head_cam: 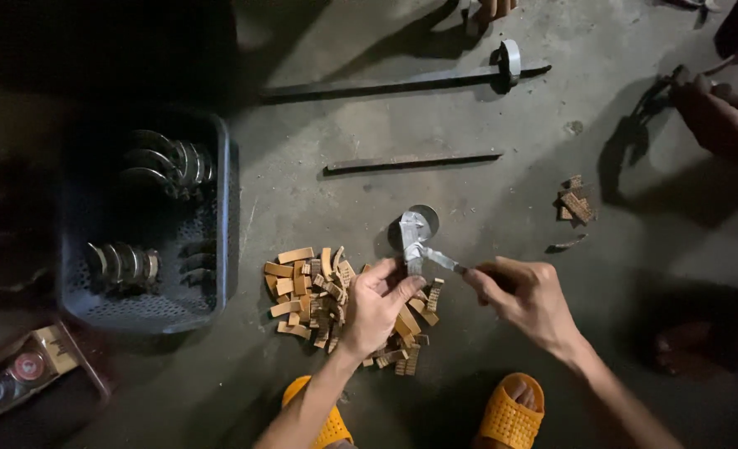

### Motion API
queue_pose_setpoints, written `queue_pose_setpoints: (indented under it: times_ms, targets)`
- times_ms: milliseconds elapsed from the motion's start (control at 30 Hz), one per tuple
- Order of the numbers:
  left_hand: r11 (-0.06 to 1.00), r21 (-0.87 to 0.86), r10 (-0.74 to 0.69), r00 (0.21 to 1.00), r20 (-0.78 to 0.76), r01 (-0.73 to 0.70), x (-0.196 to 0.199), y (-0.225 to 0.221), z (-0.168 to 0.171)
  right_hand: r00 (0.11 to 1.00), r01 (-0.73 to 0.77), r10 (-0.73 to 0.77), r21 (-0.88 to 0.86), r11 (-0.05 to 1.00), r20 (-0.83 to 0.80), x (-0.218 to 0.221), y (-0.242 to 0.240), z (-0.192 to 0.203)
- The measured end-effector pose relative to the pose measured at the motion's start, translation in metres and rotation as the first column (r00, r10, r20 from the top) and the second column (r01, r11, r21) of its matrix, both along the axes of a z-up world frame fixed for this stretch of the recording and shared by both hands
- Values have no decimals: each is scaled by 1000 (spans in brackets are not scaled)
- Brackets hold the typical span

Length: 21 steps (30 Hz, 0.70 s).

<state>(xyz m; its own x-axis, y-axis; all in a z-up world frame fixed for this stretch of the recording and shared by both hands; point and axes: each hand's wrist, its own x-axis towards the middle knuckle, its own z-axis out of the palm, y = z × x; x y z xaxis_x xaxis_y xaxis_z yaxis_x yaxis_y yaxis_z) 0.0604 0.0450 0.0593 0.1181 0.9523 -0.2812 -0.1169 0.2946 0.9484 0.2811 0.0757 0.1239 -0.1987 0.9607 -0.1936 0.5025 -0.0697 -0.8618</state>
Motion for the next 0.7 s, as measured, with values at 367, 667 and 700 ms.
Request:
queue_pose_setpoints:
  times_ms: [367,667,700]
  targets:
    - [987,153,-43,994,-102,58,1,0,28,991,-98,75,219,971,110,-3,2,5]
    - [992,107,-65,998,-18,66,-1,-2,24,993,-75,80,59,995,-83,3,-7,-17]
    - [991,116,-62,998,-3,62,1,-5,18,991,-92,97,53,994,-90,6,-7,-25]
